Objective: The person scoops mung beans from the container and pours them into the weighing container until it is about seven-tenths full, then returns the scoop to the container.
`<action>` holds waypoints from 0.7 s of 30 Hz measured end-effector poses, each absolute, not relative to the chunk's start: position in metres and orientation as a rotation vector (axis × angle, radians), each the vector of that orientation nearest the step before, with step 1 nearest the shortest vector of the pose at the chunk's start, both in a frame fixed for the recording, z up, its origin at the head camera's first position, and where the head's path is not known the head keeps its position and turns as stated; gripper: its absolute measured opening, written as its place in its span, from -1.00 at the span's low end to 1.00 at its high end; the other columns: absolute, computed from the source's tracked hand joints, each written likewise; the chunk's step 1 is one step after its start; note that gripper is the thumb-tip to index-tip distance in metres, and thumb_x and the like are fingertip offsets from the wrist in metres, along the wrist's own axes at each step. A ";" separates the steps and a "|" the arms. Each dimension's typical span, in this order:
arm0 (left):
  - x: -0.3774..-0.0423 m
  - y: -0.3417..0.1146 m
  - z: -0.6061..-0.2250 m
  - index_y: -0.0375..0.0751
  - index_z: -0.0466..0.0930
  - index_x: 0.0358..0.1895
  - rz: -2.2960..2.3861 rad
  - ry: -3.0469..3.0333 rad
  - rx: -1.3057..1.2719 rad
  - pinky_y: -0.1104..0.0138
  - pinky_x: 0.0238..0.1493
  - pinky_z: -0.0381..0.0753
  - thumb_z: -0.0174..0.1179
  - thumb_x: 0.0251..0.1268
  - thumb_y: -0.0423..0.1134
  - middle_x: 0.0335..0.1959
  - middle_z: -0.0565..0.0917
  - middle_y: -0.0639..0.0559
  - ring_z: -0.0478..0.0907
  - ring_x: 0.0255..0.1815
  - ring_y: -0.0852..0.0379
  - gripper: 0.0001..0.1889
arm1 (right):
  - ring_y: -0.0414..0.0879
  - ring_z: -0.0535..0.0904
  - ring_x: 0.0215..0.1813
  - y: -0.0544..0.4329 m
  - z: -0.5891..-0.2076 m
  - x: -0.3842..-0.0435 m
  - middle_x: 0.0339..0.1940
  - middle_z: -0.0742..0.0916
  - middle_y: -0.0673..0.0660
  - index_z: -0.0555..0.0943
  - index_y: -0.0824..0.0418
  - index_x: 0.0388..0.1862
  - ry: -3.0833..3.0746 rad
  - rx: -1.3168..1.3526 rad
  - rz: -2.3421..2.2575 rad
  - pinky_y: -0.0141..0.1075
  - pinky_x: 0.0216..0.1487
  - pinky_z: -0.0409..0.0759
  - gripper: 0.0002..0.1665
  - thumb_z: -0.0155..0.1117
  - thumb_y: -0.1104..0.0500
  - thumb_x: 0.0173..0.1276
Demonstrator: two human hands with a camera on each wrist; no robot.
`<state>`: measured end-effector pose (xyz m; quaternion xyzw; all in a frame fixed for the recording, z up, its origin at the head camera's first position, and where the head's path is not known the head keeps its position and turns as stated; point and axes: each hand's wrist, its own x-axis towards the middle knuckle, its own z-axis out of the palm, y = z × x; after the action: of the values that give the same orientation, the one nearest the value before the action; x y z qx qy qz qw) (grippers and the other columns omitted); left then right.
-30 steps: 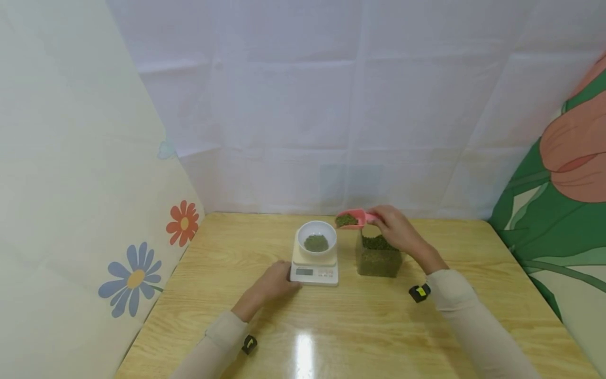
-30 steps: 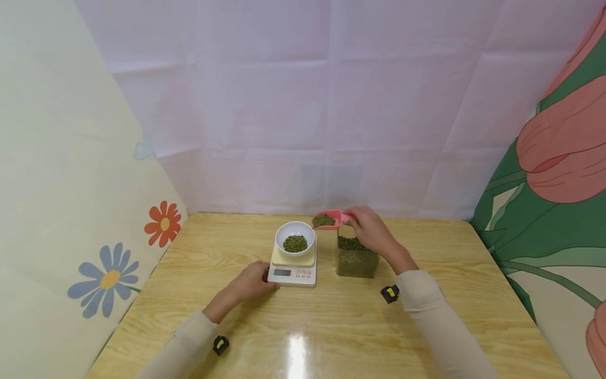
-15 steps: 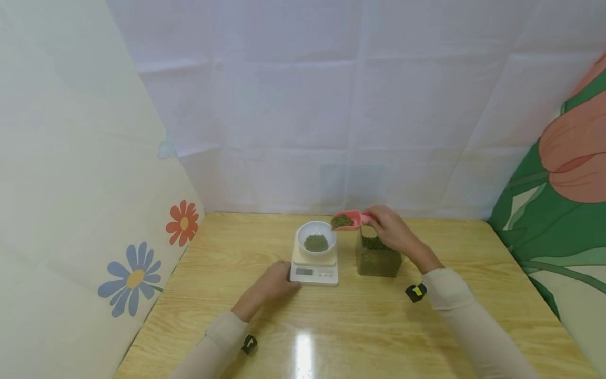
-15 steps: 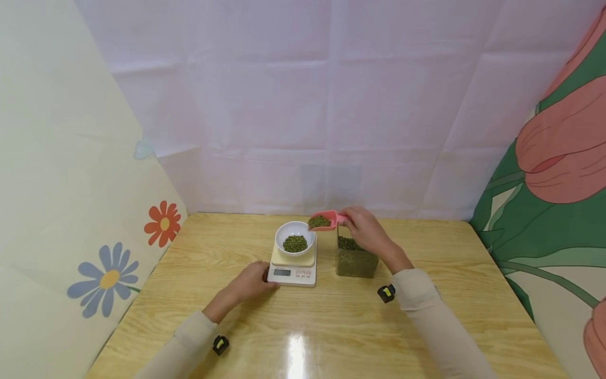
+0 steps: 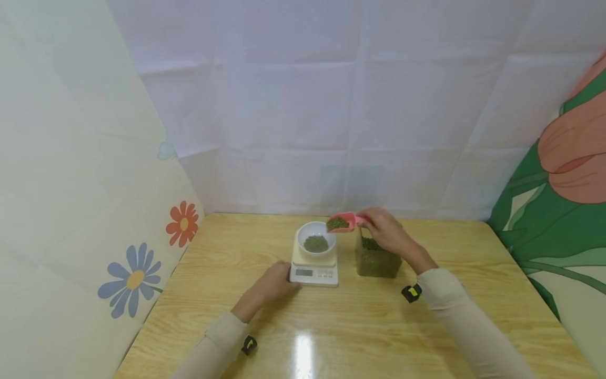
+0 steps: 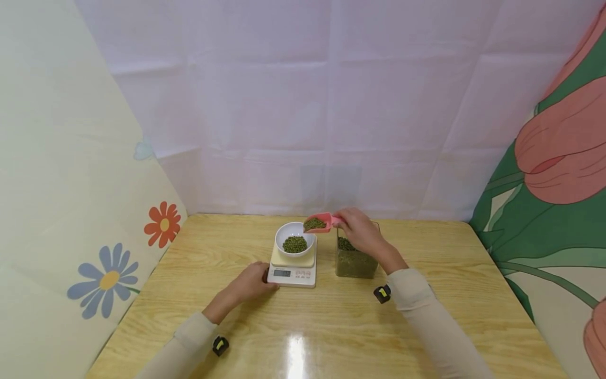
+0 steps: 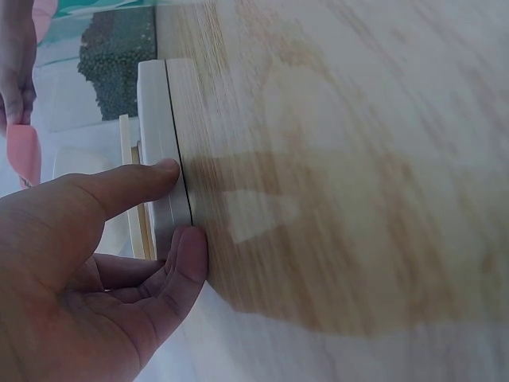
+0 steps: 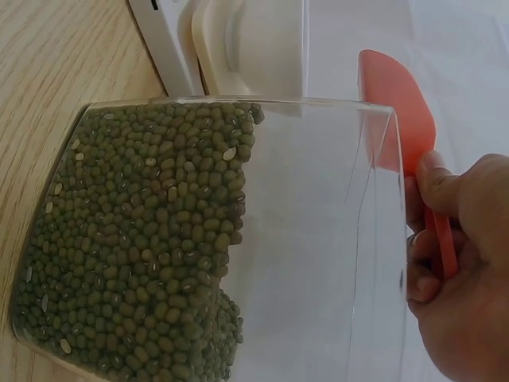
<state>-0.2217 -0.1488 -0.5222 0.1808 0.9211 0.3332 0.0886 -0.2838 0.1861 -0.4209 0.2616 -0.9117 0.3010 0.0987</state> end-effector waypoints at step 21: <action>-0.223 -0.149 -0.525 -0.34 0.67 0.04 1.007 2.725 0.529 0.23 -0.15 0.72 0.47 0.28 -0.26 -0.20 0.72 -0.06 0.59 -0.29 0.14 -0.66 | 0.30 0.64 0.26 0.179 -0.425 -0.289 0.12 0.78 0.33 0.68 0.37 0.20 -2.742 0.825 0.865 0.23 0.35 0.59 -0.67 0.21 0.19 0.63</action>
<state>-0.2231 -0.1491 -0.5246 0.1783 0.9188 0.3394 0.0941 -0.2887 0.1790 -0.4250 0.2751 -0.9141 0.2883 0.0750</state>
